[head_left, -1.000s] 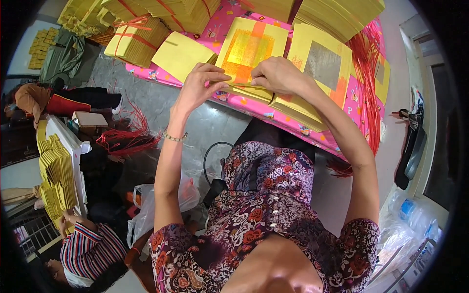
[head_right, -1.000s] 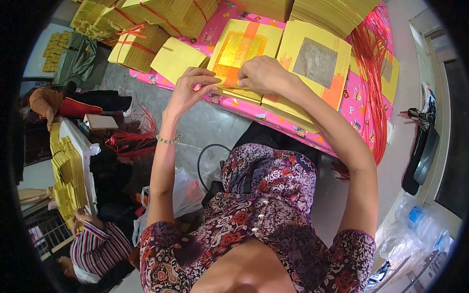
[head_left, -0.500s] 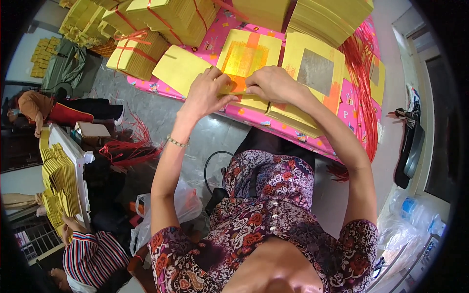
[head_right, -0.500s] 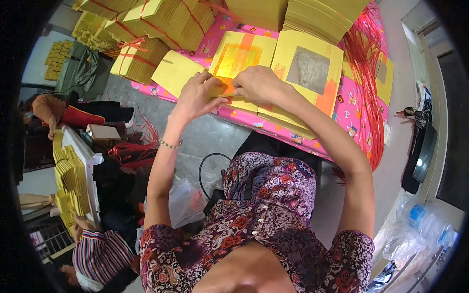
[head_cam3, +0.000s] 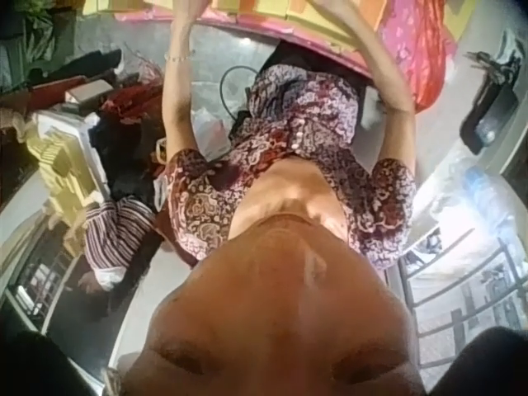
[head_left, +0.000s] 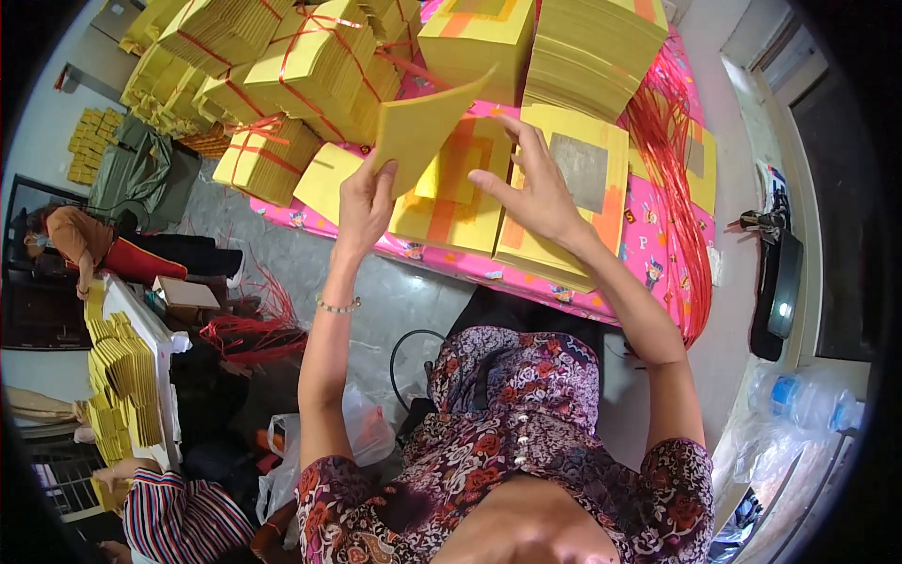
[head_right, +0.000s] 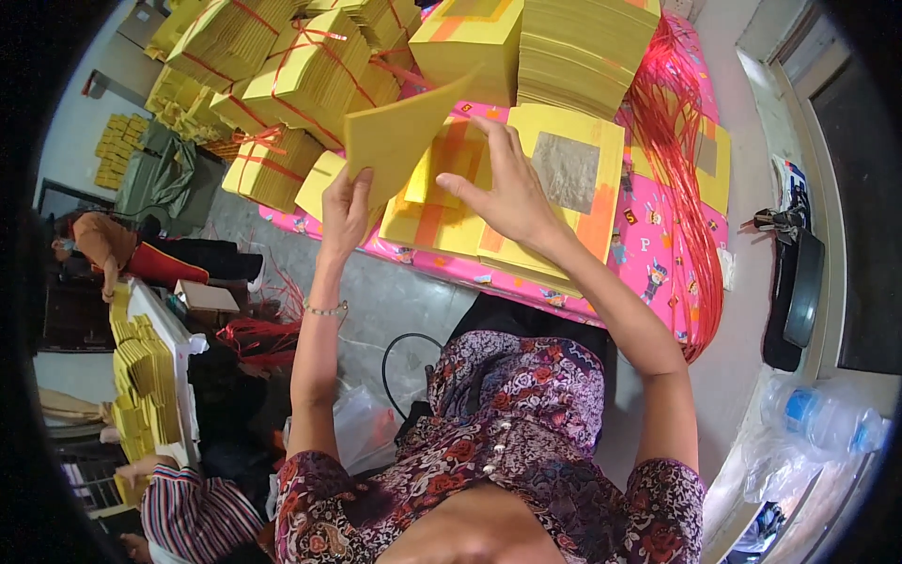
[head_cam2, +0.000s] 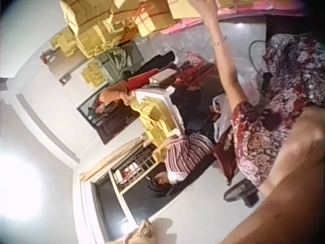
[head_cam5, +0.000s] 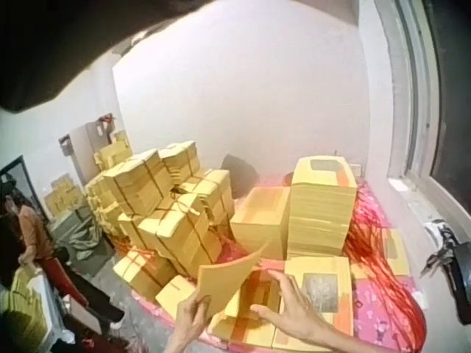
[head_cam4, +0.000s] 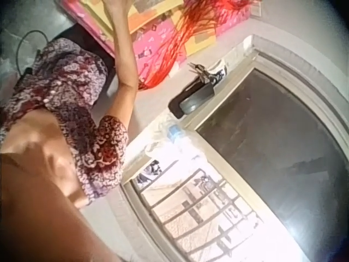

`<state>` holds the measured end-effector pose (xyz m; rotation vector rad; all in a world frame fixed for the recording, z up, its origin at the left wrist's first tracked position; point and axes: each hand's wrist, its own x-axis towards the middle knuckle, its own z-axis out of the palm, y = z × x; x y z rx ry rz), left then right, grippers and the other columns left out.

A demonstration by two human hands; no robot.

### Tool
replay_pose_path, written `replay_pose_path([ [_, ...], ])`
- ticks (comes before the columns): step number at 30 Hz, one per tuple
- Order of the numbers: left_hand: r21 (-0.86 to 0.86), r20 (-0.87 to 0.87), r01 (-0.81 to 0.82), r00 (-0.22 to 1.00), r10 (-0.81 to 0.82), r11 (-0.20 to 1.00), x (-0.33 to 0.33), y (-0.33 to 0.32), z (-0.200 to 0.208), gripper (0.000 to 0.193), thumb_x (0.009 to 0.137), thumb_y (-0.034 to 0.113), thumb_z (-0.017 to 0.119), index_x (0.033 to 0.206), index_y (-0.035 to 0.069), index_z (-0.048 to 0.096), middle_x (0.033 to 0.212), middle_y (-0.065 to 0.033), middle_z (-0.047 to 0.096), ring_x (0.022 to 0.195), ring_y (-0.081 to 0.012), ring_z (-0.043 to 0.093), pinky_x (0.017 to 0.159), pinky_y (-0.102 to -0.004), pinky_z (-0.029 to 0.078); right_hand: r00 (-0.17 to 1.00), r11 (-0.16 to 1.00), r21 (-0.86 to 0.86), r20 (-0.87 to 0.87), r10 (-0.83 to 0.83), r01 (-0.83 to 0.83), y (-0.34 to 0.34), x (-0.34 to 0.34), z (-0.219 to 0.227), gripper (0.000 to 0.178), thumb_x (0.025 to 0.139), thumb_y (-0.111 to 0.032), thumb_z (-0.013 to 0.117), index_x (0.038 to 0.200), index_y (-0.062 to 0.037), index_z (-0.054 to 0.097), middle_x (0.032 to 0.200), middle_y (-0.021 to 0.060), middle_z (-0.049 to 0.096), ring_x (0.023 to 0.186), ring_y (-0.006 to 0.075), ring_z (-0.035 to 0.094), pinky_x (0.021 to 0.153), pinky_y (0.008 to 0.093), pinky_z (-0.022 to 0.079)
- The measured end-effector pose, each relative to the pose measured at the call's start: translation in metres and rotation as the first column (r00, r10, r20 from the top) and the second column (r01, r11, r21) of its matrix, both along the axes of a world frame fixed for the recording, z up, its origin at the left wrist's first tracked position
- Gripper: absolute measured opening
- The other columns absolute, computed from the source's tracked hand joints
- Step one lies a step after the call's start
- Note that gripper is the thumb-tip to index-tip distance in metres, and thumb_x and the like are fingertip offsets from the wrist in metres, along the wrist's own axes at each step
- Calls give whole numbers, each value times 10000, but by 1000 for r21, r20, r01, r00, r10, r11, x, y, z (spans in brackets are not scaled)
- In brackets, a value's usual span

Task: Counting and stacking bundles of yellow joss paper in a workshop environment.

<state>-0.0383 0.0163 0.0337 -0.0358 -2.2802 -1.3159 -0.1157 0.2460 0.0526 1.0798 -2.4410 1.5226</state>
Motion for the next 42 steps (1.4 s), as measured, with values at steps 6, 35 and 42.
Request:
replay_pose_path([
  [6,370,-30,224,973,-229,902,16,36,35,266,983,157,452,1138,-30,560,997,-13,630,898,-61,550,796,-222,440,865,921,-377,425,267,-99,6,-4,4,957,767,-297,748,1423,-9,114,1422,228,262,1330,349,283,1066,471,280],
  [35,590,-47,363,907,-418,721,8,123,52,409,945,62,473,1320,-8,323,1274,-92,450,1191,-135,411,1000,-280,338,858,837,-547,436,271,14,54,37,9,489,868,-172,634,1265,7,412,1157,93,556,1040,148,544,888,290,444],
  [42,616,-86,350,920,-381,705,10,135,49,392,950,58,457,1311,-13,320,1261,-104,450,1181,-136,413,989,-275,344,865,833,-549,449,226,67,57,42,8,494,858,-137,644,1270,5,410,1175,89,543,1059,144,533,909,290,433],
])
